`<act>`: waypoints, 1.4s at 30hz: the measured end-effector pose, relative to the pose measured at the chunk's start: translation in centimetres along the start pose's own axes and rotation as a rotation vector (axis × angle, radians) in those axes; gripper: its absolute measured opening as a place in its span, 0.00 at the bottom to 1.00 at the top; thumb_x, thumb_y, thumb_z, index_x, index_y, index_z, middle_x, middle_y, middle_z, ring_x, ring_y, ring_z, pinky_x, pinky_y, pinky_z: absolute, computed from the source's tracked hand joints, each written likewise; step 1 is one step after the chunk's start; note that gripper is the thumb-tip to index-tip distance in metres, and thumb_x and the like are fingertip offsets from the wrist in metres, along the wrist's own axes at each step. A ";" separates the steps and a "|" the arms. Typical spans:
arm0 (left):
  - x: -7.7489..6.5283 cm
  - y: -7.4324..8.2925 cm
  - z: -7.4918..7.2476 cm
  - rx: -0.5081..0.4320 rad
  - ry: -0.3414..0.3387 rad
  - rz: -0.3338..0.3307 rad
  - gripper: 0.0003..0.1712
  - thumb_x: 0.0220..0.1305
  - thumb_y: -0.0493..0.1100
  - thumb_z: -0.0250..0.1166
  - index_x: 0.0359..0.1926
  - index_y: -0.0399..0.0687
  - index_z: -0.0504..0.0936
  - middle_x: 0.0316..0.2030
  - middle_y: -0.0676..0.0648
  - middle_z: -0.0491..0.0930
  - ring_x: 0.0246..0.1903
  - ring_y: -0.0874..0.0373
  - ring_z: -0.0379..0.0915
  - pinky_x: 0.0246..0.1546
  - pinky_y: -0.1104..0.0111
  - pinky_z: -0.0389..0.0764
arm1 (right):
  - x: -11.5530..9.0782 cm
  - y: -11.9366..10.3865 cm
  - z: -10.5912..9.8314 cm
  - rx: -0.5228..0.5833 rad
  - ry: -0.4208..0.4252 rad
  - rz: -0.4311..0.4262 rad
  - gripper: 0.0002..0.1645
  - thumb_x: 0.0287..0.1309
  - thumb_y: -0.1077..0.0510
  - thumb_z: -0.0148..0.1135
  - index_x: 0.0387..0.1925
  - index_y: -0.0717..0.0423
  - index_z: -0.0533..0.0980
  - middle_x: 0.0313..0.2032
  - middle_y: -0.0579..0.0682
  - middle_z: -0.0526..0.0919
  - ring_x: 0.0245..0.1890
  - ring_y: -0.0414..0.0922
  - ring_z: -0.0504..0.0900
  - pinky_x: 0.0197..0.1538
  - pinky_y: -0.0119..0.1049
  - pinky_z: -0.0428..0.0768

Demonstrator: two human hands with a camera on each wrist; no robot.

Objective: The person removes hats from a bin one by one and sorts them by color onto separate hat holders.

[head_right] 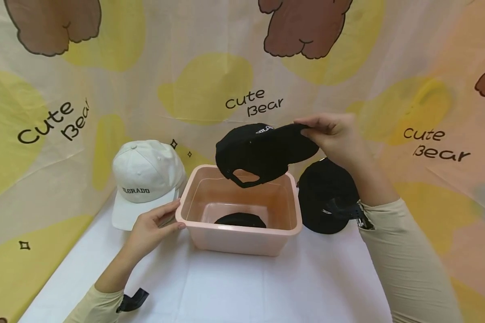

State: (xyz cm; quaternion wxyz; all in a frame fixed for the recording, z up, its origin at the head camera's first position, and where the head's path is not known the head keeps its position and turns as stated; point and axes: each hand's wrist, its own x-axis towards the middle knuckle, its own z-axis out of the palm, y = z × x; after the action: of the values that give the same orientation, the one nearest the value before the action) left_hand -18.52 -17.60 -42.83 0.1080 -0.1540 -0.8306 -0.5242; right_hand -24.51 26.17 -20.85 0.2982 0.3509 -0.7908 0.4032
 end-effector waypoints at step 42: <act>-0.1 0.0 -0.2 0.014 -0.007 -0.039 0.43 0.49 0.52 0.83 0.66 0.44 0.80 0.65 0.49 0.78 0.67 0.53 0.72 0.64 0.64 0.77 | -4.4 8.9 -10.0 -0.502 0.392 0.314 0.11 0.67 0.61 0.67 0.48 0.51 0.88 0.37 0.13 0.79 0.36 0.10 0.75 0.42 0.07 0.73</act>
State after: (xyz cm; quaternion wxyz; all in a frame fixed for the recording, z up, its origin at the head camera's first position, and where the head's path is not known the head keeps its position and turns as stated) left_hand -18.42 -17.83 -42.78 0.0959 -0.1388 -0.8375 -0.5197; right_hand -27.19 39.82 -23.00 0.4555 0.0569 -0.8373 0.2969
